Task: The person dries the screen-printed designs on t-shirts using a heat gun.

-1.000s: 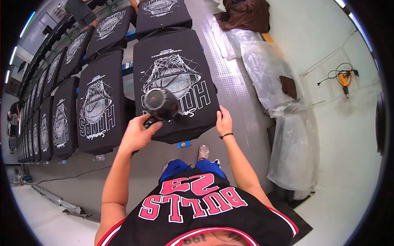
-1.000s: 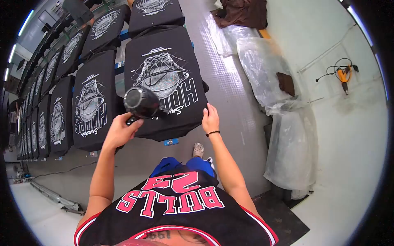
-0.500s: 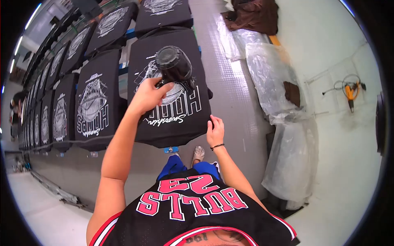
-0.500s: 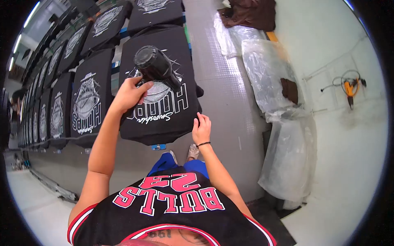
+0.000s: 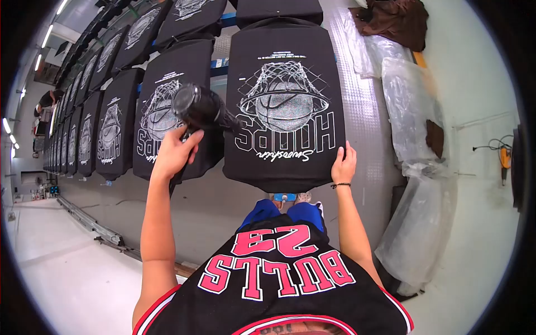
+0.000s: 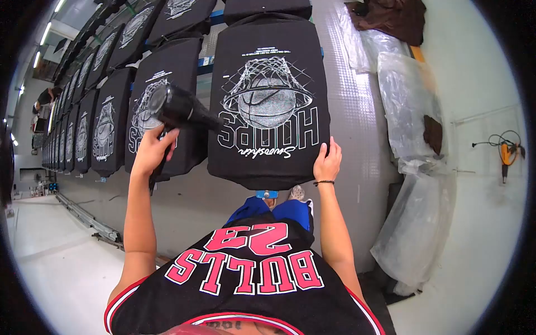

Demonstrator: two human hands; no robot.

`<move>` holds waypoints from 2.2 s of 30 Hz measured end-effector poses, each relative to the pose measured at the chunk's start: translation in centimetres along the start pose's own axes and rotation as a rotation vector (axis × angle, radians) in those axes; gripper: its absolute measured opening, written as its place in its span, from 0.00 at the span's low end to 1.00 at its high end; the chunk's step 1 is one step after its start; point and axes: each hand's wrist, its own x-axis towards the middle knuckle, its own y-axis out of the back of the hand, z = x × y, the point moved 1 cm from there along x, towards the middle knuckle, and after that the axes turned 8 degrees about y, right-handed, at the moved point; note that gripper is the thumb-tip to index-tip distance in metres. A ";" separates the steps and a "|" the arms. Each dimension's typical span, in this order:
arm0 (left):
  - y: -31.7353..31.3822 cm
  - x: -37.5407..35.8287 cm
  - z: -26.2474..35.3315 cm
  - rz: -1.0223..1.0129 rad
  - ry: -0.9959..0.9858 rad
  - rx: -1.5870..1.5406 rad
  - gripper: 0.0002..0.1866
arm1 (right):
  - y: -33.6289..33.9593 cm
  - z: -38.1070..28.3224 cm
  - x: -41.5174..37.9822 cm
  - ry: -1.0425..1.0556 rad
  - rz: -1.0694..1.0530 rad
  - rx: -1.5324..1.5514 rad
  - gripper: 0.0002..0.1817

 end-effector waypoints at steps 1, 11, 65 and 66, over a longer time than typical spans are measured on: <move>0.3 -0.9 -0.2 -0.042 0.020 0.029 0.14 | 0.2 -0.1 -0.2 0.016 0.020 0.009 0.24; -3.6 -3.4 1.2 -0.161 -0.040 0.198 0.16 | 0.1 0.0 0.1 0.025 0.124 0.032 0.19; -5.4 -4.6 2.8 -0.262 0.053 0.137 0.16 | 1.0 0.4 0.7 -0.009 0.097 0.025 0.16; -6.3 -4.5 3.1 -0.320 0.026 0.106 0.17 | 1.4 0.2 0.4 -0.008 0.098 0.051 0.15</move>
